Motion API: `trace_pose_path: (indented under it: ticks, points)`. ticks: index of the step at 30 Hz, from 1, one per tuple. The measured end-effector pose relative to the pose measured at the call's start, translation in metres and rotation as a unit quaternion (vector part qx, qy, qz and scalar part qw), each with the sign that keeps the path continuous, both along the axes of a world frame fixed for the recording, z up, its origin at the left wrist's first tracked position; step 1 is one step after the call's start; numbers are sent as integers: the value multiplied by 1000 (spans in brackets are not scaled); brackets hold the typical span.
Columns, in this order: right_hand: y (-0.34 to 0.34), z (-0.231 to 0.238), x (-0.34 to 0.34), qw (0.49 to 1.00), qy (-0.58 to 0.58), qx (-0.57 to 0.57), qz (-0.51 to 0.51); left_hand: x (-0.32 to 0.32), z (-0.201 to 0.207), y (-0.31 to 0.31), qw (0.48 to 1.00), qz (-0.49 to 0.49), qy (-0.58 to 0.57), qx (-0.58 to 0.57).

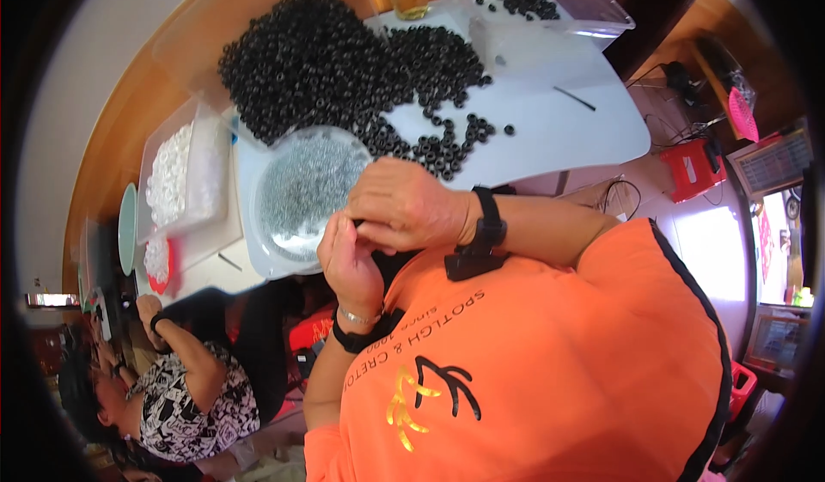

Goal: Manually inserting small white plastic studs into black plastic rings at a workstation.

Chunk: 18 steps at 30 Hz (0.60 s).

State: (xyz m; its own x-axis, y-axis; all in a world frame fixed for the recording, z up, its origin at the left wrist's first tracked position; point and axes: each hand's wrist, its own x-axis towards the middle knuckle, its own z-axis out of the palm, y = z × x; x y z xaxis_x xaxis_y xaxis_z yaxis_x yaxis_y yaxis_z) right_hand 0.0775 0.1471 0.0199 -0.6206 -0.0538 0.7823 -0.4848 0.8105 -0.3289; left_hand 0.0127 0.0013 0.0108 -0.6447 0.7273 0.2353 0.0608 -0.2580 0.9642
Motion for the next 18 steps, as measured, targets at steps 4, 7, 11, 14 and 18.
trace_pose_path:
  ticks: [4,7,11,14,18]
  points:
    - [2,7,3,998,-24,-22,-51,-3,2,5,993,-36,-108,19]
    - [37,28,7,988,28,40,-147,-7,2,0,988,-16,-155,-10]
    - [143,81,26,926,102,45,-362,-17,-2,-9,988,-4,-154,-19]
    - [162,106,35,892,147,56,-424,-17,-8,-11,984,-12,-176,-23]
    - [158,72,24,921,21,23,-387,-18,-9,-8,983,-23,-179,-19]
